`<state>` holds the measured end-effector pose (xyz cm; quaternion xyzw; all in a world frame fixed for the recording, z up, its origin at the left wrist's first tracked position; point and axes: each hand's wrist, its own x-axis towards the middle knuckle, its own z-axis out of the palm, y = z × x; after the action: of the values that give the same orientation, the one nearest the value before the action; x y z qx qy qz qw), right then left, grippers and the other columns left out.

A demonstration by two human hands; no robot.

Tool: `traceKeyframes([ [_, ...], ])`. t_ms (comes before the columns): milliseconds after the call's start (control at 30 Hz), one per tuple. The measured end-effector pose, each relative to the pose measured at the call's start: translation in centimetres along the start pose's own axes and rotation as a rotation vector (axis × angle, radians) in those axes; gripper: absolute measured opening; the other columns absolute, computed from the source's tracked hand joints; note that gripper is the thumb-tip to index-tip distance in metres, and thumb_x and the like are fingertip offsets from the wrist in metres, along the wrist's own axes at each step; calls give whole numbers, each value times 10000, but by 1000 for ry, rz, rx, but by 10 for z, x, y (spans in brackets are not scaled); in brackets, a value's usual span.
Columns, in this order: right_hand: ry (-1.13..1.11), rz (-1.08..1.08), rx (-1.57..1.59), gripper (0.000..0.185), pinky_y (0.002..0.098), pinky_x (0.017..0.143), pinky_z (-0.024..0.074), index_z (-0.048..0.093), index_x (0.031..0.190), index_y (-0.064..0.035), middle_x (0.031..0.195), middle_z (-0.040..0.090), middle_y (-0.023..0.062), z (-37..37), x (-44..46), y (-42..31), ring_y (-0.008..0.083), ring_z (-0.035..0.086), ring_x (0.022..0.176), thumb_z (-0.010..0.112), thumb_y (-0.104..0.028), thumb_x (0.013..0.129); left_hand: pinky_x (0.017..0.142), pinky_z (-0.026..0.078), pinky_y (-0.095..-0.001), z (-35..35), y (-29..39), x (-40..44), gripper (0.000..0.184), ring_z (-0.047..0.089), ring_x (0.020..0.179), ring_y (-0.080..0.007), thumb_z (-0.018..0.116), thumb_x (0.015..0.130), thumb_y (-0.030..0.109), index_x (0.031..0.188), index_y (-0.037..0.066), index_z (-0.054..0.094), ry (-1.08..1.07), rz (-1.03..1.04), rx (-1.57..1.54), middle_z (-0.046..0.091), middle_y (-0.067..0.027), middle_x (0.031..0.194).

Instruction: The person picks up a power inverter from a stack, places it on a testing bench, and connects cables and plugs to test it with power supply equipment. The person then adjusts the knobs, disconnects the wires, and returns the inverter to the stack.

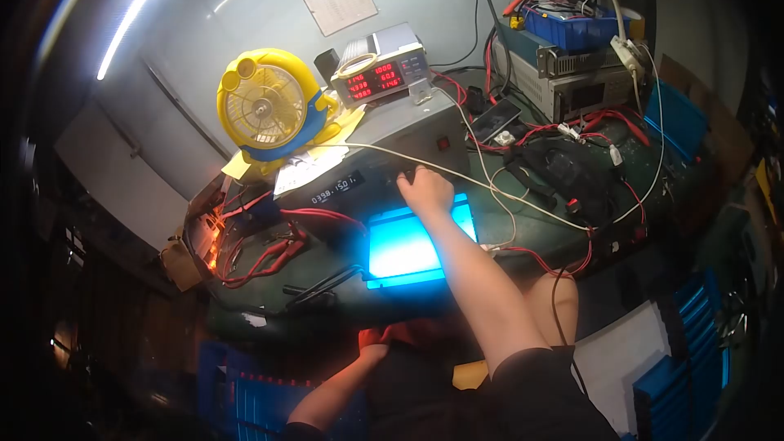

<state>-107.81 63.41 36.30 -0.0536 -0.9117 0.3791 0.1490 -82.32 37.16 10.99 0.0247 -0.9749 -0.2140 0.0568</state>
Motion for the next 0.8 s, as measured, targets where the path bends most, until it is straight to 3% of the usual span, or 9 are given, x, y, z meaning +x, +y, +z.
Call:
traceKeyframes([
  [300, 41, -43, 5, 453, 512, 819, 560, 709, 931, -63, 888, 752, 196, -3, 0, -1, 398, 729, 887, 615, -506, 920, 941, 493, -537, 4, -6, 2, 391, 641, 1107, -424, 706, 874, 361, 1159, 94, 695, -21, -1, 13, 702, -204, 1161],
  [367, -31, -36, -40, 463, 498, 819, 570, 713, 1012, -27, 937, 759, 186, -5, -1, -1, 373, 739, 916, 568, -465, 970, 946, 492, -534, 2, -8, 1, 392, 641, 1106, -424, 709, 873, 360, 1162, 95, 696, -38, 3, 5, 703, -202, 1159],
  [567, -28, -26, -31, 461, 499, 818, 570, 714, 1007, -28, 945, 758, 191, -7, -2, -2, 374, 738, 927, 557, -461, 981, 985, 476, -531, -10, -4, -3, 401, 632, 1127, -430, 711, 877, 364, 1170, 90, 699, 66, 32, -21, 705, -191, 1179],
  [667, 41, -38, -6, 452, 524, 805, 564, 709, 939, -60, 886, 750, 203, 0, -1, 1, 404, 729, 882, 589, -496, 951, 1063, 434, -523, -13, -12, -9, 457, 589, 1217, -427, 706, 884, 378, 1240, 93, 684, -15, -23, 60, 679, -192, 1271],
  [733, 24, -33, -9, 453, 523, 805, 564, 712, 947, -59, 885, 750, 203, 1, -1, 1, 404, 730, 882, 592, -496, 950, 1146, 375, -503, -12, -16, -19, 534, 511, 1333, -419, 692, 896, 401, 1336, 101, 644, 117, -62, 15, 615, -194, 1400],
  [800, 30, -39, -1, 457, 523, 809, 565, 719, 952, -50, 881, 750, 209, 2, 0, 2, 405, 730, 879, 598, -491, 945, 1168, 355, -495, -20, -19, -22, 563, 474, 1374, -415, 678, 906, 418, 1370, 103, 623, 88, -89, 2, 578, -196, 1448],
])
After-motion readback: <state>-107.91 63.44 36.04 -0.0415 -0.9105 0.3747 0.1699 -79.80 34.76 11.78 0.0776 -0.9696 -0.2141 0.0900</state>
